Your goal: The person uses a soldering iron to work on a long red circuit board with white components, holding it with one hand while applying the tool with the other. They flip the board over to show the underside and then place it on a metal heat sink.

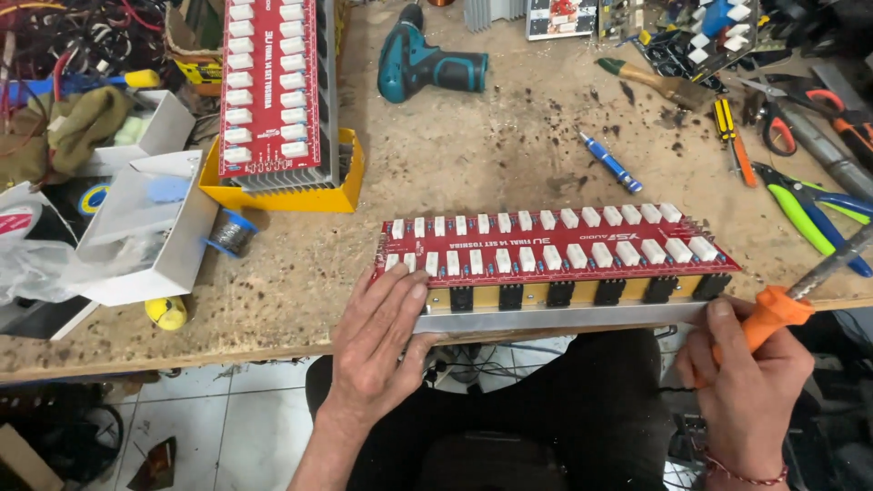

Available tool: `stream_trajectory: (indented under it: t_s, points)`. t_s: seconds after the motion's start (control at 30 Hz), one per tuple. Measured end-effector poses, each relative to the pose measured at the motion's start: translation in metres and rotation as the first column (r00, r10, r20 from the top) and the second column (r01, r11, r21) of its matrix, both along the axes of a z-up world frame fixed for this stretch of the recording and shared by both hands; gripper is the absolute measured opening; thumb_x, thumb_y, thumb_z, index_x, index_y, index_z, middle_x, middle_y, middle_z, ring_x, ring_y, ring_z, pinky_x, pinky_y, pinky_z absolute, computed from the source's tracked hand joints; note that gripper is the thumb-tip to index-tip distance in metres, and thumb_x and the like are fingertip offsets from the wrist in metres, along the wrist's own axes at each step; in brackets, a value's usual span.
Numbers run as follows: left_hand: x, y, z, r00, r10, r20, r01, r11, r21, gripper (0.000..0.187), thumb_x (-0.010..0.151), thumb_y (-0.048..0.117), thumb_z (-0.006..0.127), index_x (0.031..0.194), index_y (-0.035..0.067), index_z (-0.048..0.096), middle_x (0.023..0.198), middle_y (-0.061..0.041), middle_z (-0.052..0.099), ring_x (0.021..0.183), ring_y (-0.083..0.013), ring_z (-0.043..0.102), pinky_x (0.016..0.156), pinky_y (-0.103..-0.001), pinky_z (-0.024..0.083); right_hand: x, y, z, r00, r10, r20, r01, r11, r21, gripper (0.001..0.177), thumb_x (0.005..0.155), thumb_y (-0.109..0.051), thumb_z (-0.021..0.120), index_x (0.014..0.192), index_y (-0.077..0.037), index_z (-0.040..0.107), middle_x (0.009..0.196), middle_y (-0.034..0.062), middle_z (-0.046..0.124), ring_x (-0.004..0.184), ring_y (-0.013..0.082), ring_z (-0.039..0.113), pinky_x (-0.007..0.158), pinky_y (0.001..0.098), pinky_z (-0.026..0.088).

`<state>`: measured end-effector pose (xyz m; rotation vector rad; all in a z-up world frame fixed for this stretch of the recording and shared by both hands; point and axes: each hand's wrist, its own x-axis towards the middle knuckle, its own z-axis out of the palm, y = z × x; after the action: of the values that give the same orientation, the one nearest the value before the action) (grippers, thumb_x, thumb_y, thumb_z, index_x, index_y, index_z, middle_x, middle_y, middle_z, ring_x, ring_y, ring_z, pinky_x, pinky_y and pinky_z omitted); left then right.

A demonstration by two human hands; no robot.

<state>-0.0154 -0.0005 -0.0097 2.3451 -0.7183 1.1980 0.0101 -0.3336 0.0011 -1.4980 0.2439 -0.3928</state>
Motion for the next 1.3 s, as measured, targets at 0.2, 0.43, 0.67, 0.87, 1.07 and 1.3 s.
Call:
stream_trajectory:
  t_s: [0.2,0.43,0.67,0.87,1.07,1.3]
  points:
    - [0.001,-0.006,0.010,0.999,-0.011,-0.033,0.010,0.999,-0.045,0.045,0.109,0.022,0.057,0.147,-0.002,0.046,0.146,-0.023,0.059,0.145,-0.0405,0.052,0.126,-0.062,0.041,0.007,-0.003,-0.004,0.999,-0.014,0.032,0.013,0.999,0.030,0.012,0.118,-0.006,0.051,0.107,-0.005,0.049,0.063,-0.0014,0.024,0.049,0.0089,0.022,0.044,0.0292,0.027]
    - [-0.065,-0.099,0.013,0.904,0.388,-0.178,-0.417,0.716,-0.560,0.068,0.094,0.019,0.072,0.150,-0.004,0.041,0.151,-0.029,0.049,0.148,-0.0478,0.048,0.122,-0.055,0.046,0.015,-0.001,-0.001,0.999,-0.025,0.040,0.024,0.999,0.028,0.020,0.120,-0.006,0.055,0.102,-0.002,0.050,0.063,-0.0016,0.022,0.050,0.0079,0.023,0.047,0.0276,0.026]
    - [-0.038,-0.131,-0.003,0.552,-0.793,-0.259,-0.563,-0.125,-0.817,0.110,0.074,0.040,0.090,0.156,0.001,0.027,0.160,-0.018,0.048,0.148,-0.0300,0.047,0.121,-0.043,0.038,0.013,0.000,0.006,1.000,0.003,-0.030,-0.003,1.000,0.008,0.030,0.124,-0.008,0.052,0.097,-0.008,0.040,0.068,0.0018,0.028,0.051,0.0097,0.025,0.047,0.0293,0.024]
    - [-0.004,-0.134,0.068,0.704,-0.710,-0.008,-0.554,-0.543,-0.631,0.024,0.086,0.011,0.076,0.103,-0.003,0.067,0.105,-0.021,0.076,0.101,-0.0317,0.073,0.099,-0.042,0.058,0.016,-0.007,-0.018,0.997,-0.064,0.046,0.063,0.998,0.020,0.026,0.122,-0.002,0.056,0.099,-0.001,0.045,0.064,0.0055,0.028,0.048,0.0125,0.025,0.045,0.0319,0.024]
    - [0.007,-0.153,0.081,0.787,-0.613,-0.068,-0.571,-0.681,-0.459,0.047,0.075,0.016,0.082,0.106,0.006,0.049,0.112,-0.021,0.077,0.104,-0.0336,0.073,0.103,-0.048,0.051,0.011,-0.001,-0.012,0.995,-0.099,-0.010,0.099,0.995,0.032,0.028,0.122,-0.001,0.057,0.097,0.002,0.045,0.062,0.0053,0.026,0.048,0.0130,0.024,0.046,0.0327,0.023]
    - [0.022,-0.159,0.082,0.746,-0.620,-0.241,-0.664,-0.665,-0.344,0.072,0.070,0.031,0.085,0.121,0.003,0.042,0.105,-0.016,0.041,0.091,-0.0263,0.051,0.099,-0.068,0.057,0.010,0.004,-0.003,0.999,-0.027,0.035,0.024,0.995,0.101,0.027,0.118,-0.006,0.056,0.094,-0.007,0.043,0.060,-0.0028,0.024,0.047,0.0044,0.023,0.043,0.0253,0.023]
